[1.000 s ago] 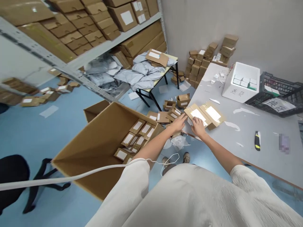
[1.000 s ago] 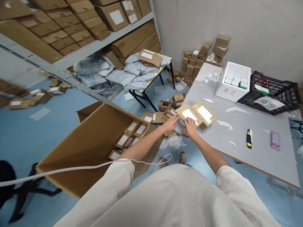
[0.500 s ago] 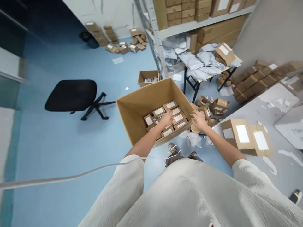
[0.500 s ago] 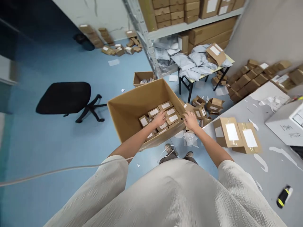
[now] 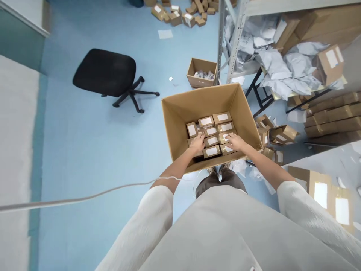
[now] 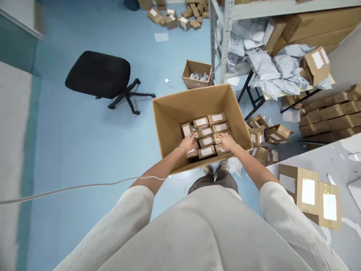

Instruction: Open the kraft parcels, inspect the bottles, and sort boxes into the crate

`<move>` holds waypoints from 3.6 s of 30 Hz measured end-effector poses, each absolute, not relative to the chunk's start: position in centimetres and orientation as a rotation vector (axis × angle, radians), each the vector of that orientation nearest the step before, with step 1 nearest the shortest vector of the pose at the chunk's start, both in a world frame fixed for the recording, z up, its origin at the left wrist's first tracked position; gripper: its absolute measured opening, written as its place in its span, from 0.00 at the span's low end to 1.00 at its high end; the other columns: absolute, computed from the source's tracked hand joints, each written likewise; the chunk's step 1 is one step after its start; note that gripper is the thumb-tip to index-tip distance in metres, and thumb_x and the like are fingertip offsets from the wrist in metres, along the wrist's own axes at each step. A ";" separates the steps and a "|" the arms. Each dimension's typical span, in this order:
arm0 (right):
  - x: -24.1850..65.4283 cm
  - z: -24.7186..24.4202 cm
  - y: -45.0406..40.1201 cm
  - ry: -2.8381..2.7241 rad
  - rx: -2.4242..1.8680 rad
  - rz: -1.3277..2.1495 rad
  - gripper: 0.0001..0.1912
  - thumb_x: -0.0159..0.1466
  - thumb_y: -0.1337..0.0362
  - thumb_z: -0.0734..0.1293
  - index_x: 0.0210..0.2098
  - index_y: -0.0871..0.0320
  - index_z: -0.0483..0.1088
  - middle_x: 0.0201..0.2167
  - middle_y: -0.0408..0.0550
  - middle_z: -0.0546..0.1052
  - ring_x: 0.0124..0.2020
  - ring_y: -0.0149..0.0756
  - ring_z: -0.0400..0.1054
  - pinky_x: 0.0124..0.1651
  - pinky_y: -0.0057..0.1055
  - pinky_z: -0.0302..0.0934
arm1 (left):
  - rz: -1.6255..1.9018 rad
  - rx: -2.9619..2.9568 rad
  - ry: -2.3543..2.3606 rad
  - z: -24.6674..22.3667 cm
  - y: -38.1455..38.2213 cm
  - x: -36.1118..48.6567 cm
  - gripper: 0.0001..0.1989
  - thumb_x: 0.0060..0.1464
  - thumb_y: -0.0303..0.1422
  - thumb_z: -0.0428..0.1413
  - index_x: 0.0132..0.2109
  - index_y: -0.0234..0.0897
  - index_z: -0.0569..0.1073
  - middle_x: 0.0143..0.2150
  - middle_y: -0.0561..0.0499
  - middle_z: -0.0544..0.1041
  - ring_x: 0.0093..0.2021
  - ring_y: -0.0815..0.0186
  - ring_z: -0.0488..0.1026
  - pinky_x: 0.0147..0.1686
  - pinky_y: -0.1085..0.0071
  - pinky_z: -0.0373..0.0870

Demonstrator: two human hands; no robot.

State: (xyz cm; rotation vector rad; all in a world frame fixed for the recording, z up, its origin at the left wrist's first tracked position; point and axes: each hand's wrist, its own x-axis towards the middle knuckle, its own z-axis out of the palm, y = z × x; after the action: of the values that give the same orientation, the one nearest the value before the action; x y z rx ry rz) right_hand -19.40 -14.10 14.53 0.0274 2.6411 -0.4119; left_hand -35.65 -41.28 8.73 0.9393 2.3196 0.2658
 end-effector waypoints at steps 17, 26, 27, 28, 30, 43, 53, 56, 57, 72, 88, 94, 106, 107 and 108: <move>-24.8 -5.3 -18.2 2.252 -0.358 -0.350 0.35 0.65 0.56 0.78 0.67 0.58 0.68 0.72 0.65 0.66 0.68 0.59 0.64 0.67 0.52 0.62 | 0.120 0.418 2.196 -4.3 -44.1 -32.7 0.31 0.67 0.32 0.54 0.75 0.37 0.64 0.80 0.34 0.57 0.75 0.44 0.63 0.71 0.50 0.64; -22.3 -17.0 -21.0 2.224 -0.380 -0.236 0.39 0.60 0.56 0.80 0.67 0.61 0.69 0.76 0.72 0.61 0.72 0.65 0.59 0.72 0.57 0.54 | 0.027 0.610 2.111 -12.5 -44.1 -31.9 0.25 0.67 0.29 0.54 0.69 0.34 0.71 0.74 0.33 0.67 0.73 0.46 0.65 0.72 0.52 0.60; -22.0 -18.1 -21.3 2.233 -0.373 -0.215 0.39 0.60 0.56 0.80 0.67 0.61 0.69 0.76 0.72 0.61 0.72 0.66 0.59 0.73 0.58 0.52 | 0.028 0.645 2.099 -13.5 -44.0 -31.6 0.25 0.67 0.29 0.54 0.69 0.34 0.71 0.73 0.33 0.68 0.72 0.46 0.66 0.73 0.50 0.59; -21.7 -19.1 -21.6 2.243 -0.368 -0.201 0.40 0.60 0.56 0.80 0.67 0.61 0.69 0.76 0.73 0.60 0.72 0.66 0.58 0.74 0.59 0.50 | 0.032 0.676 2.086 -14.5 -43.9 -31.2 0.25 0.67 0.29 0.54 0.68 0.34 0.72 0.72 0.33 0.69 0.72 0.46 0.66 0.74 0.49 0.57; -21.0 -20.6 -22.1 2.265 -0.356 -0.182 0.41 0.59 0.57 0.80 0.68 0.62 0.68 0.77 0.73 0.60 0.73 0.66 0.58 0.74 0.61 0.48 | 0.051 0.734 2.060 -16.5 -43.6 -30.5 0.26 0.65 0.28 0.55 0.69 0.33 0.71 0.72 0.32 0.69 0.73 0.45 0.65 0.76 0.47 0.52; -18.4 -25.5 -22.9 2.351 -0.301 -0.250 0.28 0.68 0.68 0.68 0.67 0.56 0.64 0.80 0.70 0.55 0.78 0.63 0.52 0.76 0.73 0.37 | 0.172 0.651 2.025 -22.2 -44.1 -25.6 0.27 0.65 0.27 0.53 0.70 0.33 0.71 0.74 0.31 0.67 0.74 0.44 0.61 0.76 0.41 0.49; -18.6 -23.7 -22.8 2.341 -0.305 -0.228 0.37 0.62 0.68 0.73 0.69 0.58 0.64 0.80 0.72 0.52 0.78 0.66 0.48 0.77 0.71 0.31 | 0.146 0.662 2.061 -21.4 -44.5 -26.7 0.49 0.59 0.28 0.61 0.81 0.32 0.49 0.82 0.30 0.51 0.81 0.43 0.50 0.77 0.47 0.51; -18.7 -20.7 -22.5 2.361 -0.332 -0.202 0.37 0.61 0.68 0.73 0.69 0.59 0.64 0.80 0.73 0.53 0.78 0.66 0.49 0.77 0.70 0.32 | 0.123 0.701 2.073 -19.4 -44.3 -27.2 0.56 0.55 0.31 0.65 0.82 0.33 0.44 0.83 0.30 0.48 0.82 0.41 0.45 0.79 0.43 0.45; -18.9 -19.5 -22.4 2.371 -0.335 -0.191 0.38 0.60 0.68 0.73 0.68 0.59 0.64 0.79 0.74 0.54 0.77 0.66 0.51 0.77 0.69 0.33 | 0.112 0.719 2.066 -18.5 -44.2 -27.5 0.58 0.54 0.32 0.67 0.83 0.33 0.44 0.83 0.30 0.47 0.82 0.40 0.45 0.79 0.42 0.43; -29.3 4.2 -14.9 2.670 -0.315 -0.239 0.42 0.62 0.56 0.78 0.71 0.59 0.64 0.79 0.69 0.54 0.78 0.68 0.47 0.79 0.66 0.35 | 0.226 1.000 2.400 5.0 -39.8 -38.2 0.57 0.53 0.27 0.66 0.83 0.42 0.48 0.83 0.33 0.49 0.84 0.40 0.39 0.79 0.36 0.30; -14.8 26.9 -16.5 3.001 0.290 0.037 0.38 0.63 0.56 0.76 0.68 0.61 0.66 0.78 0.66 0.55 0.77 0.64 0.46 0.73 0.55 0.58 | 0.297 1.848 2.271 24.3 -36.5 -35.7 0.54 0.55 0.35 0.68 0.82 0.39 0.52 0.81 0.32 0.53 0.82 0.40 0.45 0.79 0.45 0.40; -6.1 30.6 -16.0 3.029 0.631 0.156 0.41 0.62 0.54 0.76 0.70 0.60 0.65 0.80 0.65 0.53 0.76 0.67 0.45 0.72 0.55 0.55 | 0.302 2.128 2.095 28.7 -31.0 -31.5 0.57 0.52 0.33 0.69 0.82 0.42 0.50 0.83 0.34 0.50 0.83 0.40 0.44 0.79 0.45 0.41; 13.8 29.2 -16.4 2.865 1.349 0.197 0.38 0.63 0.49 0.73 0.68 0.58 0.66 0.76 0.67 0.59 0.74 0.65 0.51 0.74 0.60 0.49 | 0.279 2.548 1.608 29.9 -19.3 -15.3 0.51 0.52 0.29 0.65 0.80 0.40 0.55 0.81 0.34 0.53 0.82 0.44 0.47 0.78 0.46 0.43; 15.2 28.6 -16.4 2.831 1.434 0.188 0.39 0.63 0.48 0.73 0.68 0.58 0.66 0.75 0.69 0.60 0.73 0.66 0.52 0.74 0.64 0.46 | 0.294 2.517 1.633 29.4 -18.6 -13.5 0.51 0.53 0.29 0.64 0.80 0.41 0.54 0.81 0.34 0.54 0.81 0.44 0.48 0.78 0.46 0.44; 16.4 27.9 -16.3 2.791 1.526 0.173 0.39 0.63 0.47 0.72 0.68 0.58 0.66 0.73 0.70 0.62 0.72 0.67 0.54 0.74 0.67 0.44 | 0.310 2.467 1.679 28.9 -17.9 -11.7 0.50 0.55 0.29 0.63 0.80 0.41 0.54 0.80 0.34 0.54 0.81 0.44 0.50 0.78 0.46 0.47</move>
State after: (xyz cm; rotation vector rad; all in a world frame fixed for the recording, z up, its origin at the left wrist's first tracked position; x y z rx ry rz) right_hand 16.40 -16.26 27.86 1.5257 2.7908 0.1732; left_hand -11.75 -17.92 28.88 2.4668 1.6794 0.3102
